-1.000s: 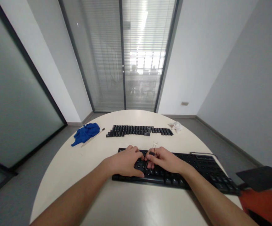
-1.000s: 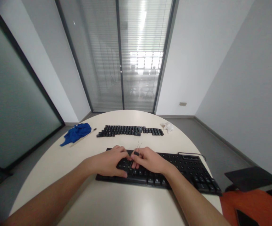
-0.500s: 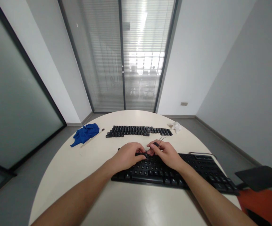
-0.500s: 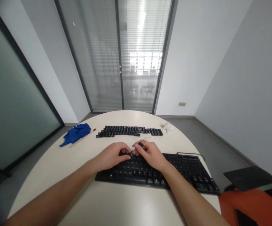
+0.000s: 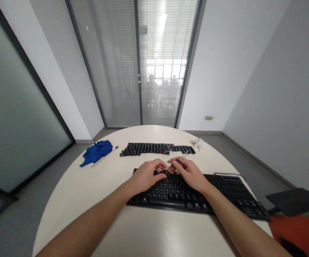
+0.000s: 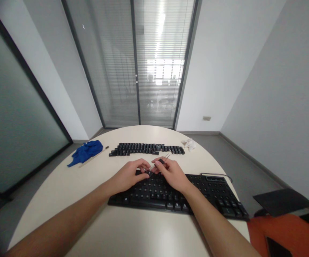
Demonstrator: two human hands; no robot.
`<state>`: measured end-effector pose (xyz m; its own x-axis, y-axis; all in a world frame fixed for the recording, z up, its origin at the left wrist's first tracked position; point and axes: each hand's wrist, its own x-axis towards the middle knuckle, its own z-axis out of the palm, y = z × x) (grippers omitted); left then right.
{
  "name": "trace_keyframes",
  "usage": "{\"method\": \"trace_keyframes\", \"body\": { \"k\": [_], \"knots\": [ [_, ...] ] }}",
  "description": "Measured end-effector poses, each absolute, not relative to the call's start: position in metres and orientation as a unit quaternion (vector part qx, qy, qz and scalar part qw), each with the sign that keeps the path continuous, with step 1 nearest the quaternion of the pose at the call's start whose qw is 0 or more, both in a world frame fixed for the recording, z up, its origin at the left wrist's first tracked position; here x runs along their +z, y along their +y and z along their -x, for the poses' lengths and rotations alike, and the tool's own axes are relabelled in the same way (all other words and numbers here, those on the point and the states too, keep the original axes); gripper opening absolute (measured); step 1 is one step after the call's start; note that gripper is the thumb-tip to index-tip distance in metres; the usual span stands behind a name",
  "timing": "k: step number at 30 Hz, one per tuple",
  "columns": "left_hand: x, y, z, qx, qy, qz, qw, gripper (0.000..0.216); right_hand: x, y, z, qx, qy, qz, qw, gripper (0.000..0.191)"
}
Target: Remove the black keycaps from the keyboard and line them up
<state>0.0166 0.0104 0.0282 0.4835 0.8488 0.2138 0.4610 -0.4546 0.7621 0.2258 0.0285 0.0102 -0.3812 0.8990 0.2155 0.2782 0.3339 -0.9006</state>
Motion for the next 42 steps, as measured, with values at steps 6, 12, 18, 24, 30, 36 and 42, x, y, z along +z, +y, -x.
{"method": "trace_keyframes", "body": {
  "k": [6,12,18,24,30,36,42],
  "knots": [
    [0.031,0.012,-0.015,0.305,0.404,-0.818,0.273,0.015,0.006,0.032,-0.226,0.442,-0.696,0.405,0.395,0.049],
    [0.031,0.012,-0.012,0.295,0.396,-0.855,0.159,0.017,0.004,0.034,-0.225,0.448,-0.689,0.400,0.405,0.048],
    [0.033,0.011,-0.011,0.252,0.355,-0.896,0.094,0.020,0.003,0.033,-0.225,0.452,-0.691,0.392,0.406,0.045],
    [0.030,0.011,-0.012,0.232,0.344,-0.908,0.049,0.021,0.003,0.033,-0.223,0.437,-0.694,0.395,0.413,0.042],
    [0.029,0.012,-0.015,0.278,0.313,-0.907,0.042,0.017,0.003,0.033,-0.222,0.413,-0.696,0.419,0.411,0.039],
    [0.033,0.032,-0.008,0.396,0.376,-0.837,0.047,0.015,0.004,0.033,-0.220,0.403,-0.692,0.441,0.405,0.040],
    [0.012,0.068,0.021,0.376,0.483,-0.791,-0.013,0.015,0.004,0.032,-0.219,0.400,-0.697,0.444,0.397,0.041]
  ]
}}
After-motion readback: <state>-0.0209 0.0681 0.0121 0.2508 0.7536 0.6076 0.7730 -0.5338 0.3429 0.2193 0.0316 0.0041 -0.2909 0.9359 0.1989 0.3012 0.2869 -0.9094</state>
